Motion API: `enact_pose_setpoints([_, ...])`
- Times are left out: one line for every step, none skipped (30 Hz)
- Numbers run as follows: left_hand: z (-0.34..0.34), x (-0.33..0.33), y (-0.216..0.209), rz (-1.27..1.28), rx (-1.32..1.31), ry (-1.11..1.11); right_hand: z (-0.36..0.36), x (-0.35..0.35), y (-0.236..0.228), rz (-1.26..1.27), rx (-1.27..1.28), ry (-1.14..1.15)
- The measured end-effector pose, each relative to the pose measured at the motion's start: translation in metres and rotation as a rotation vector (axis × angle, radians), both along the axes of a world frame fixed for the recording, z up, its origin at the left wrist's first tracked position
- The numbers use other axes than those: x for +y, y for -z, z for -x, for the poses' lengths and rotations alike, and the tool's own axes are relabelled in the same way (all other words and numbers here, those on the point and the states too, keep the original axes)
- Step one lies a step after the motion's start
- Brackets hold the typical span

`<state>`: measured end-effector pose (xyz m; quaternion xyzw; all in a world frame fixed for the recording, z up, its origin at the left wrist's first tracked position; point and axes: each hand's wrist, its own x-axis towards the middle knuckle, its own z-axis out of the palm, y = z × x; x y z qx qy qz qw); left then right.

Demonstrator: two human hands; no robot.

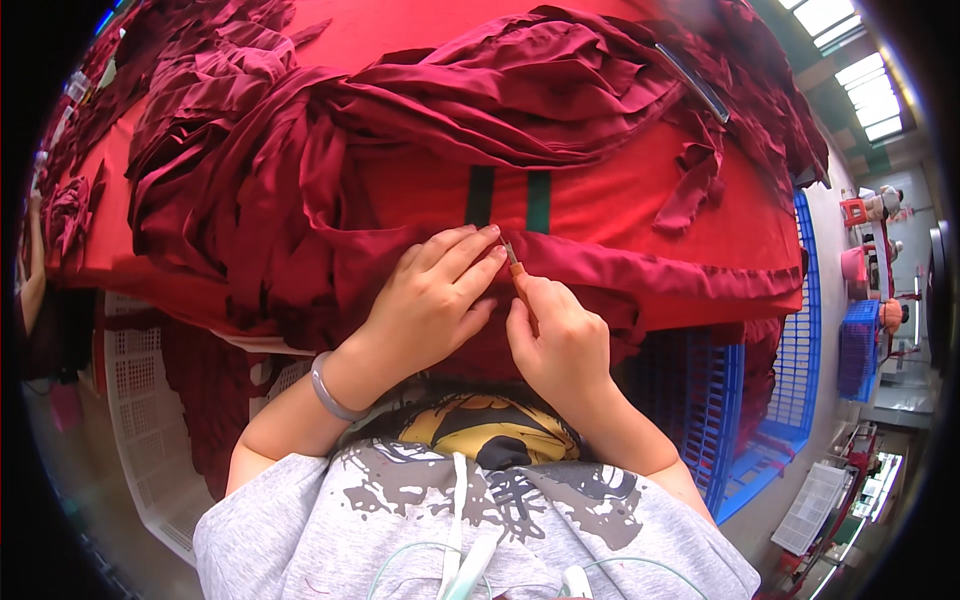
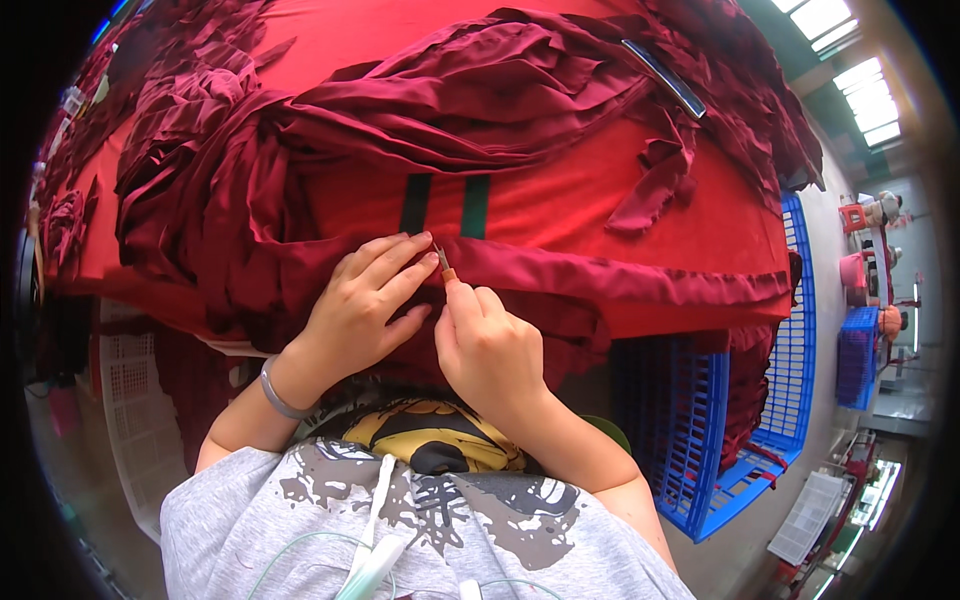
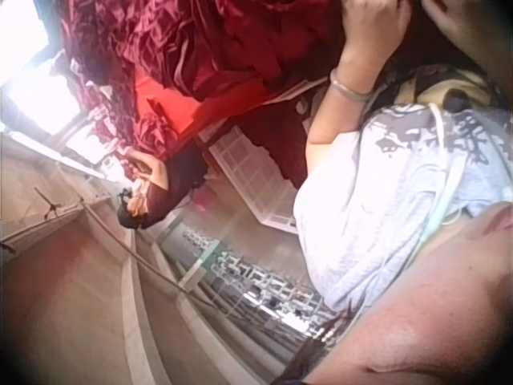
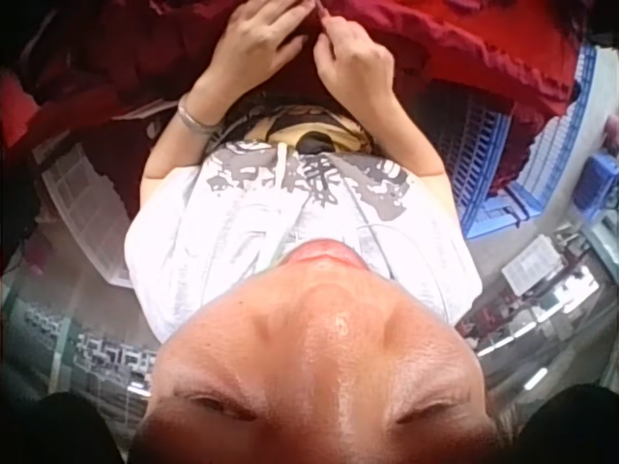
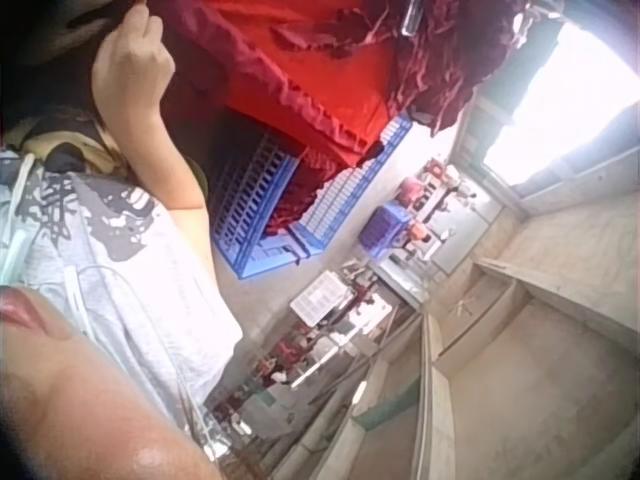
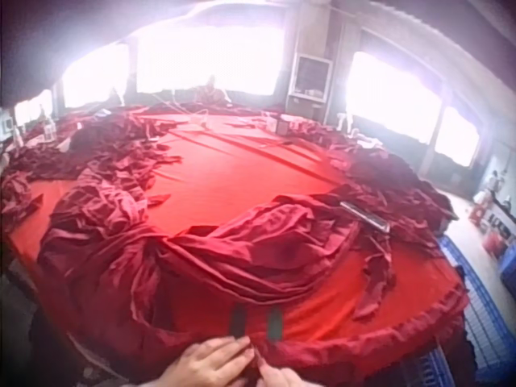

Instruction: The person uses a small tool to trim loose threads and excess fabric from the edges of a large red textile. They repeatedly lift and adjust the fabric layers to access different areas for trimming.

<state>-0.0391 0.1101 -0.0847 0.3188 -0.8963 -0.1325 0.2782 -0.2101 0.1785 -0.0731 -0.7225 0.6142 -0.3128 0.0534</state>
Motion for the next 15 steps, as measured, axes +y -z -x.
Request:
enact_pose_setpoints([0.000, 0.000, 0.000, 0.001, -0.004, -0.004, -0.001, -0.001, 0.002, 0.007, -0.006, 0.001])
enact_pose_setpoints([0.001, 0.001, 0.000, 0.003, -0.007, -0.009, -0.002, -0.001, 0.003, 0.014, -0.012, 0.001])
enact_pose_setpoints([0.002, 0.001, 0.001, 0.005, -0.011, -0.013, -0.002, 0.000, 0.004, 0.019, -0.016, 0.008])
enact_pose_setpoints([0.002, 0.002, 0.001, 0.010, -0.016, -0.015, -0.001, 0.001, 0.004, 0.024, -0.021, 0.011])
enact_pose_setpoints([0.003, 0.002, 0.003, 0.015, -0.022, -0.016, 0.000, 0.002, 0.004, 0.028, -0.025, 0.015])
enact_pose_setpoints([0.003, 0.002, 0.003, 0.020, -0.027, -0.017, 0.001, 0.002, 0.004, 0.029, -0.023, 0.017])
enact_pose_setpoints([0.003, 0.003, 0.003, 0.026, -0.036, -0.025, 0.002, 0.002, 0.004, 0.028, -0.020, 0.021])
enact_pose_setpoints([0.004, 0.003, 0.002, 0.032, -0.044, -0.033, 0.003, 0.003, 0.003, 0.028, -0.017, 0.026])
enact_pose_setpoints([0.004, 0.003, 0.002, 0.038, -0.053, -0.041, 0.003, 0.002, 0.002, 0.025, -0.013, 0.018])
enact_pose_setpoints([0.004, 0.003, 0.002, 0.044, -0.057, -0.042, 0.004, 0.001, 0.000, 0.022, -0.009, 0.010])
enact_pose_setpoints([0.004, 0.004, 0.002, 0.049, -0.061, -0.044, 0.004, 0.001, -0.002, 0.019, -0.004, 0.002])
enact_pose_setpoints([0.004, 0.004, 0.002, 0.054, -0.065, -0.045, 0.004, 0.002, -0.004, 0.007, 0.011, 0.008])
enact_pose_setpoints([0.004, 0.004, 0.002, 0.063, -0.067, -0.048, 0.004, 0.003, -0.006, -0.005, 0.026, 0.012])
enact_pose_setpoints([0.005, 0.004, 0.002, 0.071, -0.069, -0.052, 0.003, 0.004, -0.007, -0.016, 0.040, 0.015])
enact_pose_setpoints([0.006, 0.004, 0.002, 0.079, -0.072, -0.056, 0.003, 0.003, -0.007, -0.014, 0.034, 0.014])
